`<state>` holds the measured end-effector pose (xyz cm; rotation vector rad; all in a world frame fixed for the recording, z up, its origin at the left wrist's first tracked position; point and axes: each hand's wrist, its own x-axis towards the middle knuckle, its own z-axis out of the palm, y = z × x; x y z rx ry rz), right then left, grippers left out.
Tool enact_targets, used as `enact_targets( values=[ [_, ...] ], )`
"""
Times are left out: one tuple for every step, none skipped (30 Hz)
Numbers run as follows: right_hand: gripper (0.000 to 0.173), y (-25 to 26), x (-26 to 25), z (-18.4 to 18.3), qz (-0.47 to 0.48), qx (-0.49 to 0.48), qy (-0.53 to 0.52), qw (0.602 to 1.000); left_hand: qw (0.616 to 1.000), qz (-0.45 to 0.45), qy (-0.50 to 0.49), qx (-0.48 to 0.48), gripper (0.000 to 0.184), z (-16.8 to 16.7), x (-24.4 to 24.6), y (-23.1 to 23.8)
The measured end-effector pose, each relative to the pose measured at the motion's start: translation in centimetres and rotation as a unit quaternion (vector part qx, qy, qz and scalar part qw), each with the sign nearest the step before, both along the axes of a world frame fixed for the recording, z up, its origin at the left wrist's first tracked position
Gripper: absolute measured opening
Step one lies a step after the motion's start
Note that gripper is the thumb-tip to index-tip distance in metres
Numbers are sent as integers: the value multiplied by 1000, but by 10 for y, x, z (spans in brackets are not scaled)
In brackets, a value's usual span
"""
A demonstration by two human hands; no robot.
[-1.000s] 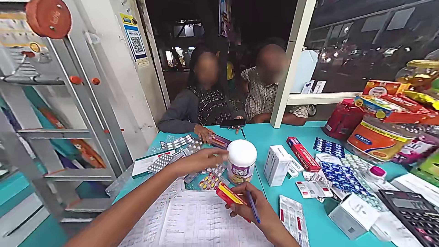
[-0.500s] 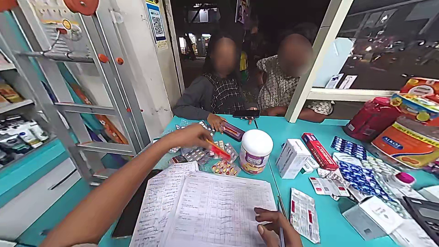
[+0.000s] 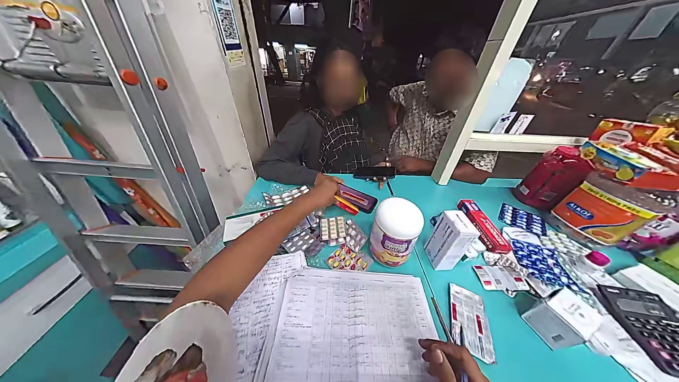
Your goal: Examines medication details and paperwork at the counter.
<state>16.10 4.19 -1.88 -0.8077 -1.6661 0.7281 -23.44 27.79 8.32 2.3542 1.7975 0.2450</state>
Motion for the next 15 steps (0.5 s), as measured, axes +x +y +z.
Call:
enact_targets(
  values=[
    [15,0,-1,-1,-8,-1,2,1000,1000,9,8,-18,27,1,3,0],
    [16,-1,-1,-1,-16,-1,3,1000,999,12,8,-34,29,1,5,-2],
    [17,-2,-3,-2,-25,-1,6,1000,999,9,-2,-39,29,1,4,-3],
    [18,-3,-4,-2,-35,-1,4,999,999,-1,-18,-37,29,2,3,-6],
    [19,-4,-5,-2,-44,0,0,999,999,-21,-41,-20,28,6,-1,-11],
    [19,-5,-6,-2,-54,2,-8,999,996,-50,-70,15,26,11,-5,-17],
    [19,-7,-7,-1,-63,5,-15,998,989,-75,-102,73,25,17,-10,-23],
    [18,-6,-7,0,-68,10,-22,997,978,-91,-132,136,28,30,-13,-34],
    [19,-6,-7,0,-72,16,-29,997,962,-94,-164,197,33,50,-15,-52],
    [21,-5,-8,0,-75,24,-35,996,947,-92,-185,248,38,73,-18,-76],
    [23,-4,-8,1,-76,29,-38,996,931,-94,-196,294,43,97,-24,-103],
    [24,-3,-9,2,-75,31,-38,996,915,-100,-207,331,49,118,-34,-133],
    [25,-3,-10,1,-72,33,-32,996,896,-123,-221,365,55,135,-47,-161],
    [26,-2,-10,0,-70,42,-23,996,877,-159,-235,387,66,149,-65,-187],
    [28,0,-9,-1,-69,55,-14,996,862,-202,-247,395,79,162,-85,-211]
  ],
)
